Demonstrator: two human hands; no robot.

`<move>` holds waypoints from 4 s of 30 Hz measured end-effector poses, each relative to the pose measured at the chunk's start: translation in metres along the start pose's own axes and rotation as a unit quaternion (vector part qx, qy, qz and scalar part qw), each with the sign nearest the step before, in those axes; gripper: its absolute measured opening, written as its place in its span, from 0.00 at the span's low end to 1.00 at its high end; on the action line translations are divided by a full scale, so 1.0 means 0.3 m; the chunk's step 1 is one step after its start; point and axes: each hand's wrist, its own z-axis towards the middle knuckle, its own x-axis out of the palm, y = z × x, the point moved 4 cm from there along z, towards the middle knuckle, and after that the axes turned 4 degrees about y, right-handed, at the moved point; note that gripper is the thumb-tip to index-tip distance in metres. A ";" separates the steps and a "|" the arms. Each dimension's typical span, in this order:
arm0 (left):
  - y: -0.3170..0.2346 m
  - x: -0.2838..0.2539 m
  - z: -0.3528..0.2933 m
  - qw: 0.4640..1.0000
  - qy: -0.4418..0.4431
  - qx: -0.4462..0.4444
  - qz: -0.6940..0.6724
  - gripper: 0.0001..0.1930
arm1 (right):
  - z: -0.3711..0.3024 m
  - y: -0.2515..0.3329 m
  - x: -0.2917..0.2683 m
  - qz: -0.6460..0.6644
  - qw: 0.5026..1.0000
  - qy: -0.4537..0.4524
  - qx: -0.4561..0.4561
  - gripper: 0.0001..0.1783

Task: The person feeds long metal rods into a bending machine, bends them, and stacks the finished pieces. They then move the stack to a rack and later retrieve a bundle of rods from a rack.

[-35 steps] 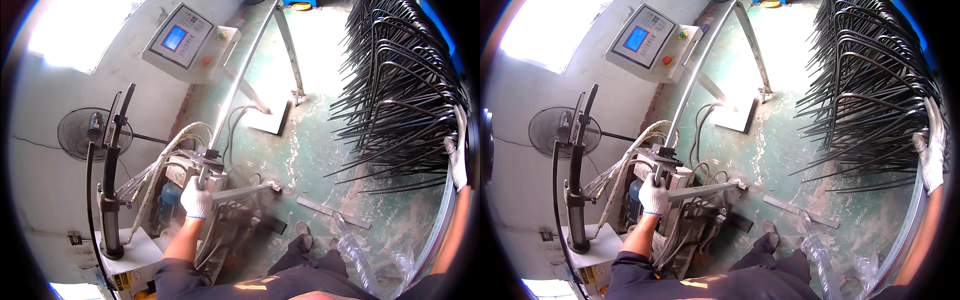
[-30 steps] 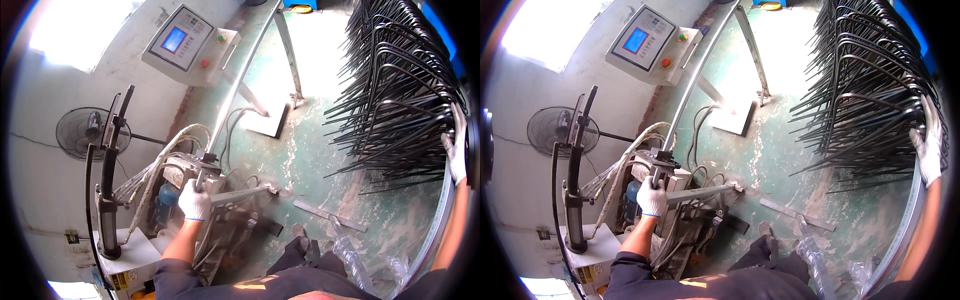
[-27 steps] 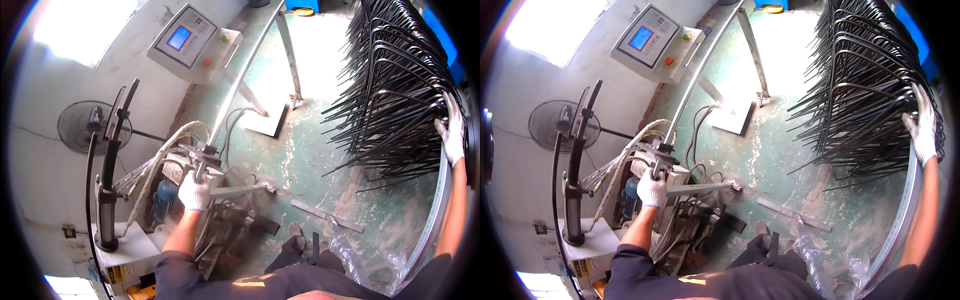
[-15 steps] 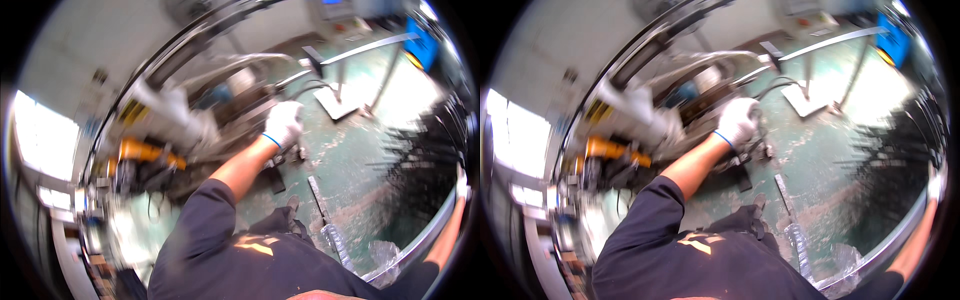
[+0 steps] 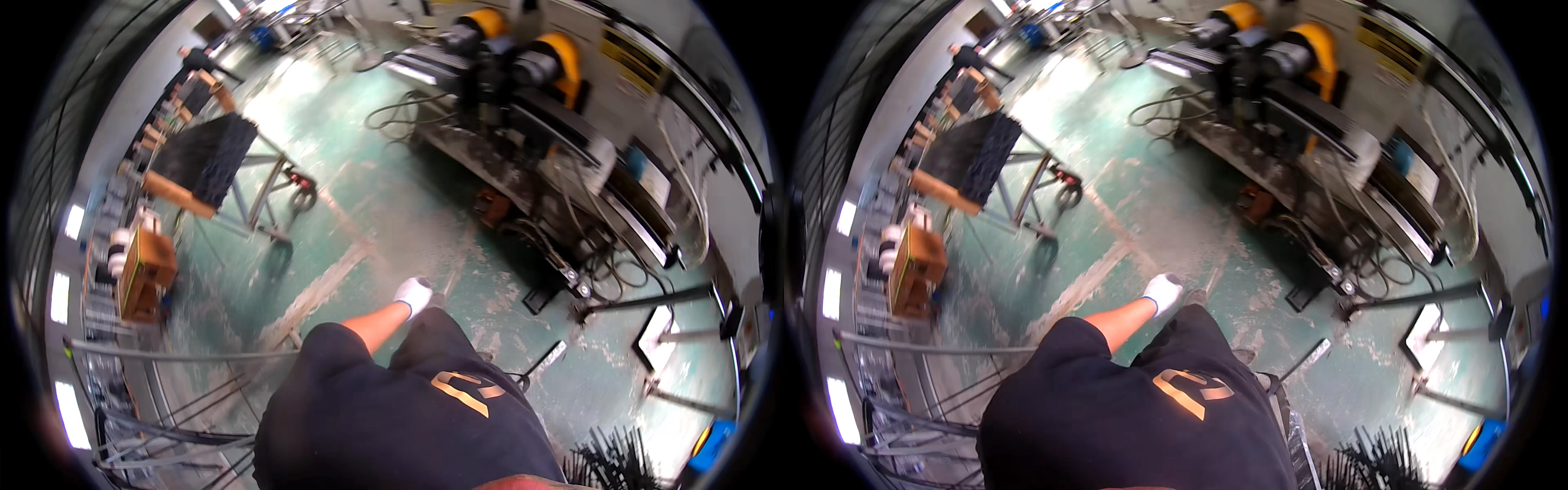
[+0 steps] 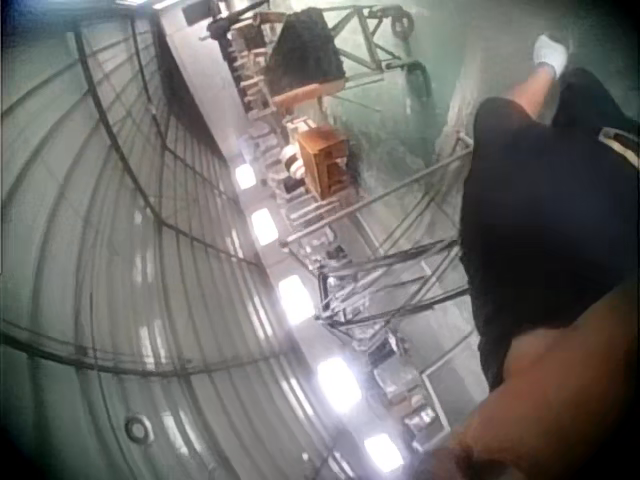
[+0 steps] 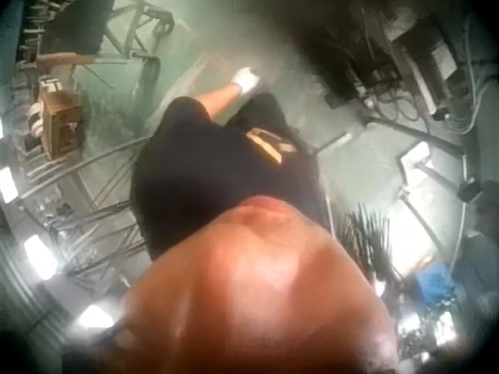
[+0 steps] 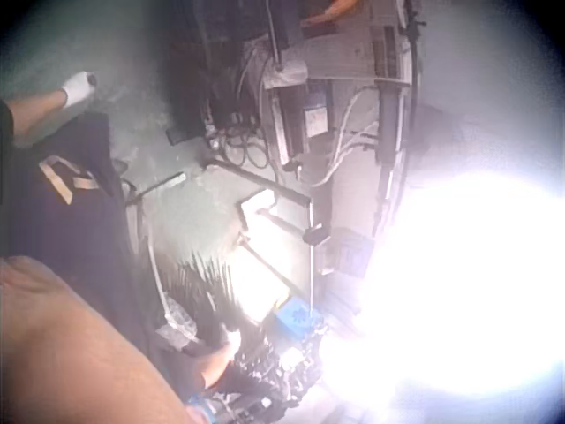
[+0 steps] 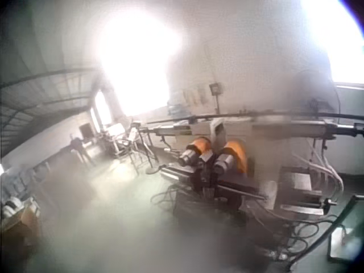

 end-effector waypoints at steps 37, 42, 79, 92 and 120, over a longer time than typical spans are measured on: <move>1.797 -2.197 0.658 0.497 -0.381 -0.041 -0.779 0.17 | -3.386 3.886 -1.891 0.156 0.337 0.216 -0.903 0.24; 1.477 -2.351 0.580 0.435 -0.377 -0.030 -0.817 0.09 | -3.966 4.023 -2.099 0.136 0.216 0.424 -0.869 0.26; 1.046 -3.220 1.996 0.557 -0.479 -0.038 -0.677 0.08 | -4.596 5.056 -3.395 0.169 0.075 0.526 -0.830 0.17; 1.007 -3.194 1.965 0.532 -0.576 -0.122 -0.609 0.10 | -4.655 5.039 -3.434 0.065 -0.009 0.416 -0.907 0.12; 1.694 -3.155 1.115 0.567 -0.565 -0.273 -0.534 0.05 | -5.619 4.879 -2.409 -0.095 0.019 0.341 -0.935 0.32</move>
